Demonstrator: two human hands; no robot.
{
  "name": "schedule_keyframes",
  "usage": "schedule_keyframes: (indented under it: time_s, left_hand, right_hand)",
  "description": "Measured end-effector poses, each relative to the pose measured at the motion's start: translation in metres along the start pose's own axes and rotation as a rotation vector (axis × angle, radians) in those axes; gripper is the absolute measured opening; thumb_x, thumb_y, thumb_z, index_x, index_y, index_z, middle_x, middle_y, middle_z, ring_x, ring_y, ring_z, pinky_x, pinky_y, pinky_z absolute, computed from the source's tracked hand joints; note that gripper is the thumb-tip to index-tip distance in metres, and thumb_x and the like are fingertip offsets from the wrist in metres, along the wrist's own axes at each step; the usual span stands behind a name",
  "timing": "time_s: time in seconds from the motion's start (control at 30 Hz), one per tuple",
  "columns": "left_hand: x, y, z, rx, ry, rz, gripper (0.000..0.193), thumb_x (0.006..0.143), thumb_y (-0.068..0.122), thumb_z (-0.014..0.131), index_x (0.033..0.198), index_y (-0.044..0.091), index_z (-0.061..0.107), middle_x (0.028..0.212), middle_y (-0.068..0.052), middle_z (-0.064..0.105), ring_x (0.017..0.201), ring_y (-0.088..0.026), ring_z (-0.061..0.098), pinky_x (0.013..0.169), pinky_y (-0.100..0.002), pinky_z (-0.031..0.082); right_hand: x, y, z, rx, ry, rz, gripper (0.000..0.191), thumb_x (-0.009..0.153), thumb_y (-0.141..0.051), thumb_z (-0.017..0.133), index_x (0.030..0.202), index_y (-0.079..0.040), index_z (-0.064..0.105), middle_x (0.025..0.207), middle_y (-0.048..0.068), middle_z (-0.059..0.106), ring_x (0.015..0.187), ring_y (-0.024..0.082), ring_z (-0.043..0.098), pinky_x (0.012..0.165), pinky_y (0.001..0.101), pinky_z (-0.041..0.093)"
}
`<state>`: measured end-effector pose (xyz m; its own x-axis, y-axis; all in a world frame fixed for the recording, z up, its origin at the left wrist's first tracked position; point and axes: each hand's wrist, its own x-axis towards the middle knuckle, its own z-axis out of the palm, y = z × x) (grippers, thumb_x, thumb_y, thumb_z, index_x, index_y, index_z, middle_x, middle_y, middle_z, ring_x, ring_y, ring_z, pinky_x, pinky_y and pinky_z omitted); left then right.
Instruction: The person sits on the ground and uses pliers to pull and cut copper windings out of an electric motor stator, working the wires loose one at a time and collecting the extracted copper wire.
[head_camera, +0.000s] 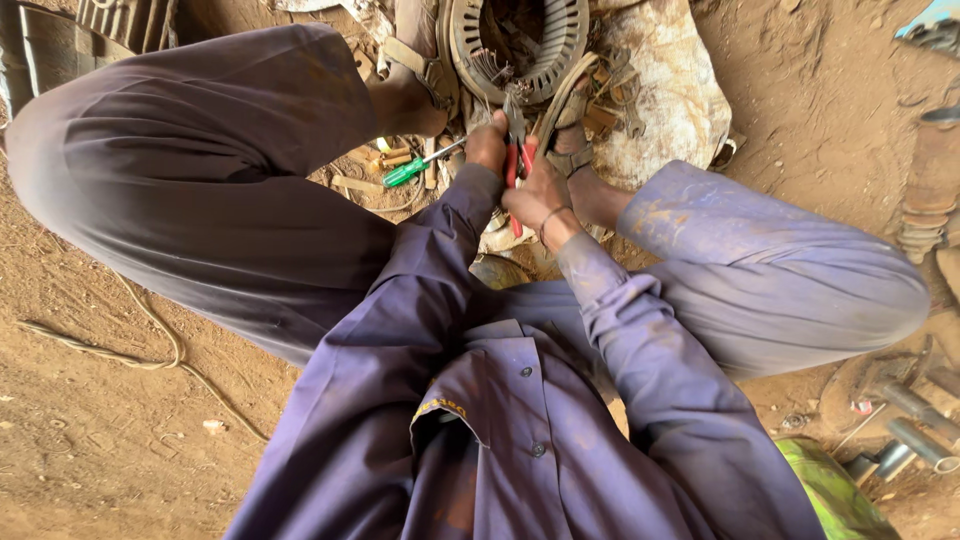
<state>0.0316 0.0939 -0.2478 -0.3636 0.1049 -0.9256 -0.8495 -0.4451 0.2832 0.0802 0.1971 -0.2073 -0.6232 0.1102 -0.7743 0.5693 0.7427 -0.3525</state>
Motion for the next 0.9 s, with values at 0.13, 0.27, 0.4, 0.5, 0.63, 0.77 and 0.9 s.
schedule_keyframes:
  time_s: [0.13,0.27,0.4,0.5,0.63,0.77,0.9]
  left_hand:
    - [-0.013,-0.035,-0.003,0.060,0.052,0.090,0.044,0.106,0.034,0.046,0.090,-0.002,0.068,0.083,-0.022,0.074,0.058,-0.027,0.059,0.052,-0.041,0.046]
    - [-0.028,-0.078,0.013,0.563,0.083,0.636,0.037,0.105,0.024,0.051,0.089,-0.002,0.073,0.086,-0.020,0.074,0.072,-0.025,0.066,0.073,-0.038,0.054]
    - [-0.023,-0.065,0.020,0.015,0.010,0.168,0.044,0.106,0.027,0.043,0.092,-0.003,0.071,0.083,-0.018,0.073,0.068,-0.026,0.062,0.072,-0.040,0.053]
    - [-0.022,-0.040,0.014,-0.271,-0.086,0.019,0.040,0.108,0.025,0.039,0.099,0.000,0.069,0.084,-0.016,0.076,0.069,-0.025,0.061,0.070,-0.037,0.051]
    - [-0.029,-0.012,0.012,-0.349,-0.133,0.125,0.033,0.108,0.026,0.041,0.095,0.004,0.061,0.069,-0.007,0.061,0.061,-0.023,0.056,0.061,-0.038,0.050]
    - [-0.027,-0.001,0.001,-0.333,0.212,0.173,0.020,0.101,0.017,0.046,0.088,0.006,0.057,0.063,-0.003,0.049,0.056,-0.019,0.046,0.054,-0.040,0.047]
    - [-0.011,-0.001,-0.014,-0.199,0.323,0.609,0.017,0.105,0.014,0.050,0.092,0.005,0.055,0.074,-0.001,0.048,0.062,-0.012,0.042,0.053,-0.032,0.039]
  right_hand:
    - [-0.056,0.012,-0.012,0.297,0.006,-0.202,0.049,0.068,-0.010,0.069,0.115,-0.001,0.064,0.103,0.017,0.073,0.102,0.031,0.072,0.089,0.0390,0.056]
    - [-0.114,0.040,-0.039,0.340,0.012,-0.112,0.047,0.065,-0.015,0.075,0.108,-0.003,0.061,0.088,0.017,0.071,0.083,0.034,0.073,0.076,0.0420,0.058]
    - [-0.125,0.057,-0.046,0.052,0.024,-0.255,0.057,0.062,-0.017,0.081,0.112,-0.001,0.058,0.091,0.021,0.067,0.085,0.039,0.069,0.076,0.0469,0.055]
    - [-0.119,0.061,-0.035,0.017,0.022,-0.349,0.063,0.064,-0.021,0.081,0.117,0.001,0.054,0.094,0.022,0.070,0.090,0.042,0.070,0.082,0.0483,0.055]
    - [-0.110,0.065,-0.025,-0.068,0.006,-0.317,0.068,0.067,-0.029,0.083,0.118,0.003,0.053,0.097,0.025,0.069,0.092,0.043,0.069,0.084,0.0484,0.055]
    - [-0.106,0.073,-0.027,0.083,-0.132,-0.325,0.073,0.071,-0.043,0.086,0.121,0.001,0.058,0.098,0.021,0.070,0.091,0.035,0.071,0.081,0.0458,0.055]
    - [-0.103,0.074,-0.029,0.233,0.038,-0.406,0.058,0.085,-0.041,0.082,0.121,0.002,0.064,0.107,0.018,0.070,0.098,0.031,0.069,0.082,0.0421,0.054]
